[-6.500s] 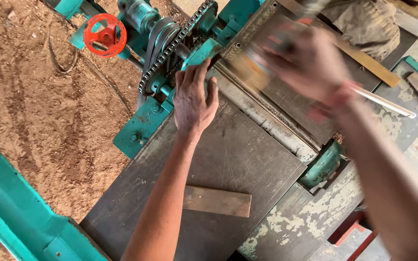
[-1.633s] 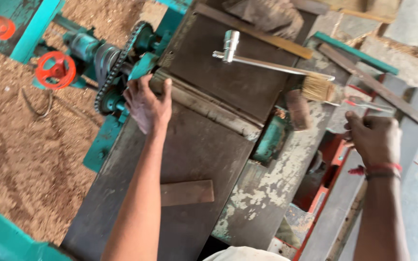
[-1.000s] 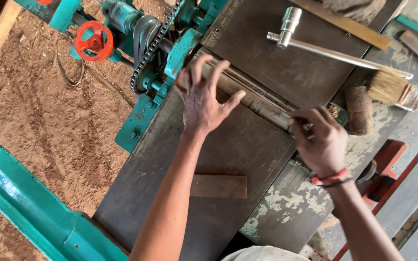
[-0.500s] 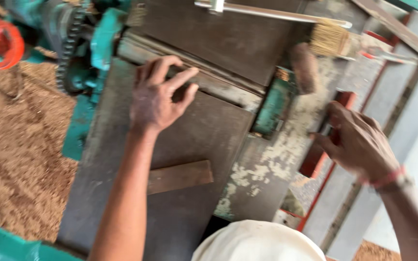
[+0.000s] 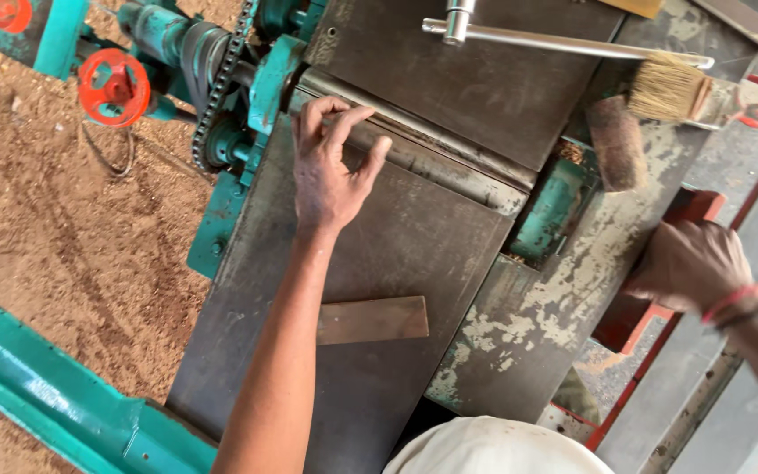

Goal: The person cleans and adjusts a woodworking machine using a brush and a wrench. They use the brush to remove wood shavings and debris from the machine surface and the wrench to tighten or adjust mechanical components.

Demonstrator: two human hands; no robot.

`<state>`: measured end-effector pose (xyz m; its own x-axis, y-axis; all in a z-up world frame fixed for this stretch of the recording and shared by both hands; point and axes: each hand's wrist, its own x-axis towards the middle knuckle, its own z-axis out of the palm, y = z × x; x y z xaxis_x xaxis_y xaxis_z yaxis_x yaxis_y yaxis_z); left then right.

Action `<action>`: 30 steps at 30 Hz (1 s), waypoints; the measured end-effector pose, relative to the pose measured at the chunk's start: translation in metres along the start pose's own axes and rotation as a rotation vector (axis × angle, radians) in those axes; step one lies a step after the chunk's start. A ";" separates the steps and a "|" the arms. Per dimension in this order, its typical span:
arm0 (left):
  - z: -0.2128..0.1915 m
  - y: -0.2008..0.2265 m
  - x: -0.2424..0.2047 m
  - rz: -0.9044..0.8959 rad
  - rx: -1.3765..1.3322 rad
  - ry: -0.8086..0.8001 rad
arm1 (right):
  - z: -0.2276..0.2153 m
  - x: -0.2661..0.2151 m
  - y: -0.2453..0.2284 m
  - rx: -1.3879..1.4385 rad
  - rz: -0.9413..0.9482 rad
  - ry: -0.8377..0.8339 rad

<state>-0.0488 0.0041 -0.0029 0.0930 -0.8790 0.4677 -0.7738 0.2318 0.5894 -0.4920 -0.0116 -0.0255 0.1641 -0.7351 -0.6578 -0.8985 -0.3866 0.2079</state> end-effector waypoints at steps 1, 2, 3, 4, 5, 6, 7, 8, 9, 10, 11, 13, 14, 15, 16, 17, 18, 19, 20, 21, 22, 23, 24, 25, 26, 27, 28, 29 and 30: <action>0.000 0.000 0.000 -0.001 0.007 -0.005 | 0.014 -0.005 -0.006 0.055 0.044 0.107; -0.001 -0.001 0.001 -0.002 0.014 -0.010 | 0.027 -0.008 -0.014 0.111 0.088 0.213; -0.002 -0.001 0.002 -0.013 0.008 -0.015 | 0.036 -0.010 -0.017 0.169 0.136 0.324; -0.002 0.000 0.002 -0.023 0.003 -0.019 | 0.040 -0.011 -0.017 0.122 0.109 0.397; -0.002 -0.001 0.003 -0.031 -0.007 -0.028 | 0.043 -0.014 -0.018 0.076 0.089 0.469; -0.001 -0.003 0.006 -0.017 0.006 -0.037 | 0.044 -0.016 -0.018 0.029 0.070 0.540; -0.001 -0.004 0.004 -0.012 0.016 -0.050 | 0.043 -0.016 -0.017 0.087 0.092 0.452; -0.001 -0.005 0.002 -0.007 0.026 -0.063 | 0.040 -0.012 -0.016 0.144 0.115 0.363; 0.000 -0.005 -0.001 -0.026 0.023 -0.076 | 0.037 -0.010 -0.014 0.200 0.142 0.280; 0.000 -0.004 -0.003 -0.046 0.019 -0.090 | 0.037 -0.012 -0.014 0.161 0.134 0.286; 0.000 -0.006 -0.002 -0.063 0.021 -0.097 | 0.034 -0.010 -0.015 0.121 0.124 0.301; 0.004 -0.007 0.001 -0.099 0.080 -0.106 | 0.028 -0.008 -0.015 0.084 0.134 0.258; 0.005 -0.008 0.002 -0.119 0.110 -0.112 | 0.024 -0.006 -0.015 0.086 0.154 0.199; 0.006 -0.009 0.003 -0.131 0.112 -0.111 | 0.020 -0.005 -0.017 0.088 0.173 0.138; 0.007 -0.011 0.004 -0.143 0.114 -0.111 | 0.016 -0.005 -0.017 0.098 0.164 0.127; 0.008 -0.011 0.003 -0.157 0.115 -0.114 | 0.013 -0.008 -0.017 0.107 0.155 0.111; 0.008 -0.011 0.003 -0.160 0.111 -0.109 | 0.012 -0.010 -0.017 0.117 0.146 0.094; 0.009 -0.011 0.003 -0.161 0.105 -0.104 | 0.011 -0.011 -0.016 0.112 0.134 0.104; 0.010 -0.011 0.003 -0.162 0.099 -0.100 | 0.012 -0.011 -0.015 0.107 0.120 0.114; 0.010 -0.010 0.004 -0.164 0.106 -0.097 | 0.014 -0.011 -0.013 0.102 0.108 0.125; 0.011 -0.010 0.005 -0.166 0.113 -0.094 | 0.016 -0.009 -0.010 0.104 0.092 0.078; 0.011 -0.010 0.005 -0.170 0.122 -0.088 | 0.017 -0.007 -0.006 0.104 0.072 0.033; 0.012 -0.010 0.005 -0.176 0.121 -0.088 | 0.017 -0.006 -0.005 0.105 0.051 -0.012; 0.012 -0.010 0.005 -0.183 0.124 -0.087 | 0.016 -0.010 -0.006 0.098 0.036 0.001; 0.012 -0.010 0.004 -0.191 0.127 -0.086 | 0.012 -0.019 -0.005 0.092 0.020 0.014; 0.012 -0.010 0.005 -0.191 0.124 -0.079 | 0.005 -0.027 -0.006 0.087 0.002 0.026; 0.012 -0.009 0.005 -0.191 0.122 -0.073 | -0.002 -0.033 -0.010 0.075 0.038 -0.061; 0.012 -0.009 0.004 -0.189 0.117 -0.069 | -0.010 -0.040 -0.015 0.064 0.078 -0.149; 0.011 -0.008 0.004 -0.200 0.124 -0.067 | -0.019 -0.046 -0.019 0.052 0.117 -0.236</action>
<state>-0.0493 -0.0056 -0.0135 0.2130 -0.9290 0.3025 -0.8157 0.0013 0.5784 -0.4748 0.0192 0.0141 -0.0366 -0.6203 -0.7835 -0.9265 -0.2728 0.2592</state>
